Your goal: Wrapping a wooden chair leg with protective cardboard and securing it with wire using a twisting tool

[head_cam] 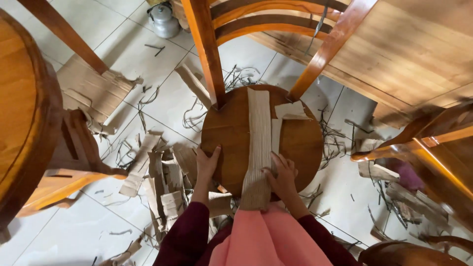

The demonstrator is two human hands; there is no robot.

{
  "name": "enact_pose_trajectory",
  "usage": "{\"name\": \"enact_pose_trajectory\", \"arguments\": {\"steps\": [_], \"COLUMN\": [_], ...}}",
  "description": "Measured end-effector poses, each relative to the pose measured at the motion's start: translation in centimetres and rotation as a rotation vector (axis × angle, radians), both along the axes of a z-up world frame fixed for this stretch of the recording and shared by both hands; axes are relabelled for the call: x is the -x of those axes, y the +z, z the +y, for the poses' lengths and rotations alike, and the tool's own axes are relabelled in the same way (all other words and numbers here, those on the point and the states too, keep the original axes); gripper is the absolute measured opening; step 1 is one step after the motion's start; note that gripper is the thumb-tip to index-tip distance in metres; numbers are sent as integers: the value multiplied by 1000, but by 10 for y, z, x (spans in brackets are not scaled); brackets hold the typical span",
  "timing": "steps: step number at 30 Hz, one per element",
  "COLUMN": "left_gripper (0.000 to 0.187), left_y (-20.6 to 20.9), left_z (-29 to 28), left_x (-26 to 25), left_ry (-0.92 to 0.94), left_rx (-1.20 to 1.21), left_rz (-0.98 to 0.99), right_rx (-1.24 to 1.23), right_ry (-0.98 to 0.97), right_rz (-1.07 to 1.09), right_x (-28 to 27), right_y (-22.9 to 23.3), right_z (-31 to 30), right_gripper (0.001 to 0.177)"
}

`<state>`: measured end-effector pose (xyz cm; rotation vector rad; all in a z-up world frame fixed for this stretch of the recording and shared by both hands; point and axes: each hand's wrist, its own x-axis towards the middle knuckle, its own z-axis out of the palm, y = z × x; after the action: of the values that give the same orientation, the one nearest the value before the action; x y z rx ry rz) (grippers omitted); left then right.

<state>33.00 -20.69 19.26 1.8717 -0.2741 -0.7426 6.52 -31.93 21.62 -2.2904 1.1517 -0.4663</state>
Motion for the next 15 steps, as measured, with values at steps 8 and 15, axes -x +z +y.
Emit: {"name": "enact_pose_trajectory", "arguments": {"steps": [8, 15], "left_gripper": [98, 96], "left_y": [-1, 34], "left_z": [5, 10], "left_x": [48, 179], "left_ry": [129, 236], "left_rx": [17, -63], "left_rz": [225, 480], "right_rx": [-112, -279], "right_ry": [157, 108], "right_rz": [-78, 276], "right_x": [39, 92], "right_y": [9, 37], "right_z": [10, 9], "right_gripper": [80, 79]}}
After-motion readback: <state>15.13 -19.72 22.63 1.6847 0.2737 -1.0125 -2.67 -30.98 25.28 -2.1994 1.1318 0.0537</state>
